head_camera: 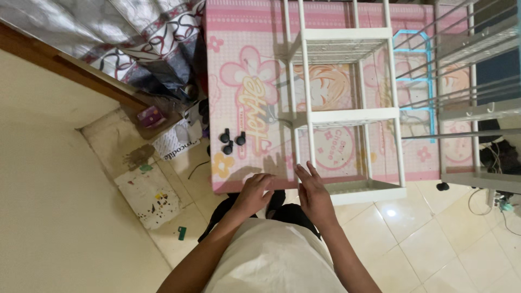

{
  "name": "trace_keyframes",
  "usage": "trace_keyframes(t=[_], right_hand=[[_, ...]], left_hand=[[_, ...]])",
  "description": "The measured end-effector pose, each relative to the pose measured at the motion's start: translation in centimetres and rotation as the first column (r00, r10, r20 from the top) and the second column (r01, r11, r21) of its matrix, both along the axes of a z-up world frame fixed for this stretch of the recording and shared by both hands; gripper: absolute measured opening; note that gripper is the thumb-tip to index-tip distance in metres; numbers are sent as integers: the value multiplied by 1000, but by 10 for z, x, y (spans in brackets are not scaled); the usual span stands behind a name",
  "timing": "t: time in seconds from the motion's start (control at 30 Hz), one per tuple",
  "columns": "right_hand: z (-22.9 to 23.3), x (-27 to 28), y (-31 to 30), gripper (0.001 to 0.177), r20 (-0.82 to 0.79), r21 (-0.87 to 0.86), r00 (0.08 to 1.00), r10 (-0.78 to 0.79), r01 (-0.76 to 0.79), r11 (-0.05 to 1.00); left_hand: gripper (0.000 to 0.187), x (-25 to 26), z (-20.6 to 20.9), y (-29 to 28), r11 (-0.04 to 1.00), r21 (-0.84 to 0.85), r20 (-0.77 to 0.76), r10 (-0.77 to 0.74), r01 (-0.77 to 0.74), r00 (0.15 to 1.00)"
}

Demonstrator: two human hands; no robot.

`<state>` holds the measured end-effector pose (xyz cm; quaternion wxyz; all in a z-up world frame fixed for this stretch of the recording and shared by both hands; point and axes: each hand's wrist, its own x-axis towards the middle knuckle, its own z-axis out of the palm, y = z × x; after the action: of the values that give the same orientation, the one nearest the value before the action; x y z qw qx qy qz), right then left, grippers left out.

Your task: The person assembles a white plastic rolling cart by attaching wheels to the base and connecting the frame sections. They handle the cart frame, wheels, and plastic connectors by hand, positioning and snapping parts together on a patterned mat.

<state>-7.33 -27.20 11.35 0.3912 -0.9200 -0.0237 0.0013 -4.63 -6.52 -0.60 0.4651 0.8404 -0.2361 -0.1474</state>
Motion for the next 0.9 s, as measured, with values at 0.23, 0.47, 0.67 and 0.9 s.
trace_keyframes(t=[0.23,0.47,0.67,0.9], right_hand=[[-5,-35,-47,49,7,-67,996,94,-93,993],[-11,-58,-85,51,-3,-249,984,178,-173,953],[-22,-67,-101,45,-45,-348,981,191,-195,917],[-29,-66,-123,43,225,-51,961,158,-150,987]], left_hand=[[57,-38,6,-62,997,-76,76,13,-7,997],[59,-65,2,-101,999,-35,-68,31,-34,997],[43,-81,-25,-121,980,-90,-92,167,-175,982],[39,-75,13,-112,978,-29,160,206,-204,965]])
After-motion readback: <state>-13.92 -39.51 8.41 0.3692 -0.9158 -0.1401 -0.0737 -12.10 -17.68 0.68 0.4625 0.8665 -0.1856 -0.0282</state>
